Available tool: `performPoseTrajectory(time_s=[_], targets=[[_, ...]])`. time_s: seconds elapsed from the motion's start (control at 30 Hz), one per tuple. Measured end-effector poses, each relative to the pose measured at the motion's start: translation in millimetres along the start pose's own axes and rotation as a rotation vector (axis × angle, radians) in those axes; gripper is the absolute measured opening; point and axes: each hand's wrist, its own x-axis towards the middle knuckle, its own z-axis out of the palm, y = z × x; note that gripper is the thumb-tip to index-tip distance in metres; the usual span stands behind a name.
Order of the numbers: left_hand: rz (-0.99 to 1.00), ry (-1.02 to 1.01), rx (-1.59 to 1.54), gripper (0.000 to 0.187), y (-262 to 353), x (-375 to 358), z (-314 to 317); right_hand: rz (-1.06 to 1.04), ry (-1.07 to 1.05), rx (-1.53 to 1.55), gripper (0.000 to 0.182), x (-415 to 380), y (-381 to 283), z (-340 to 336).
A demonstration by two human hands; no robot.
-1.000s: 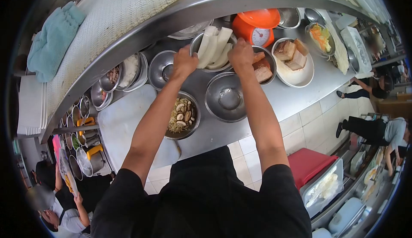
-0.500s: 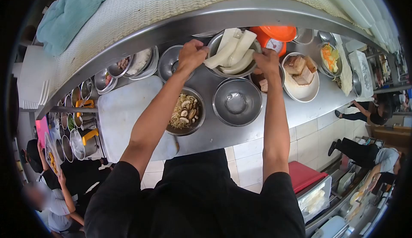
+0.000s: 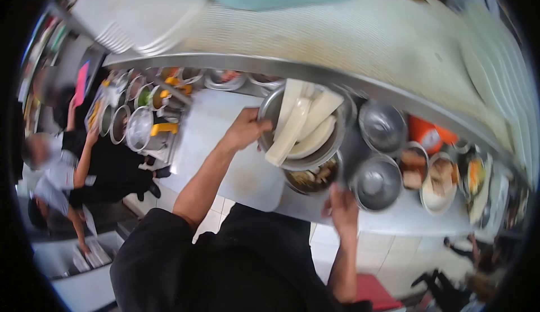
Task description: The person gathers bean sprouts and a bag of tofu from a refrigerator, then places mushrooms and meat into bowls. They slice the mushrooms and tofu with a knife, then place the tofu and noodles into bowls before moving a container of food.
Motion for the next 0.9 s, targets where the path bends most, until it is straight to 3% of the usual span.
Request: performPoseTrajectory(time_s=[0.07, 0.1, 0.17, 0.2, 0.27, 0.37, 0.5, 0.6, 0.67, 0.7, 0.73, 0.9], targets=[[0.014, 0.144, -0.008, 0.018, -15.2, -30.1, -47.0, 0.265, 0.057, -0.222, 0.054, -2.6, 36.8, 23.2], [0.013, 0.219, -0.016, 0.018, -27.7, -42.1, -66.7, 0.247, 0.023, -0.241, 0.054, 2.4, 50.8, 34.8], [0.016, 0.357, -0.062, 0.019, -53.6, -55.6, -102.4, 0.203, 0.205, 0.032, 0.056, 14.4, 72.3, 56.4], [0.014, 0.458, -0.101, 0.021, -68.0, -58.3, -118.0, 0.191, 0.190, 0.019, 0.056, 21.0, 82.2, 63.1], [0.050, 0.519, -0.119, 0.022, -96.2, -57.8, -143.5, 0.049, 0.178, 0.311, 0.047, 34.8, 93.8, 67.8], [0.036, 0.690, -0.184, 0.024, -118.7, -50.4, -166.4, -0.058, 0.279, 0.259, 0.039, 28.6, 82.0, 68.9], [0.118, 0.690, -0.312, 0.028, -127.5, -45.4, -176.2, -0.087, 0.235, 0.151, 0.041, 8.9, 55.4, 82.4], [-0.018, 0.725, -0.231, 0.030, -136.9, -35.6, -184.0, -0.045, 0.188, 0.160, 0.043, 24.4, 46.7, 120.3], [0.102, 0.619, -0.401, 0.031, -148.0, -32.8, -185.6, -0.104, 0.118, 0.171, 0.035, 39.9, 46.6, 146.7], [0.108, 0.592, -0.433, 0.033, -141.4, -36.1, -182.2, -0.032, 0.164, 0.093, 0.031, 46.3, 29.3, 167.2], [0.118, 0.574, -0.464, 0.034, -132.3, -42.1, -180.2, 0.021, 0.081, 0.181, 0.031, 64.9, 31.5, 176.6], [0.047, 0.511, -0.463, 0.038, -128.1, -50.0, -176.0, 0.004, 0.151, 0.133, 0.036, 88.2, 8.6, 209.1]])
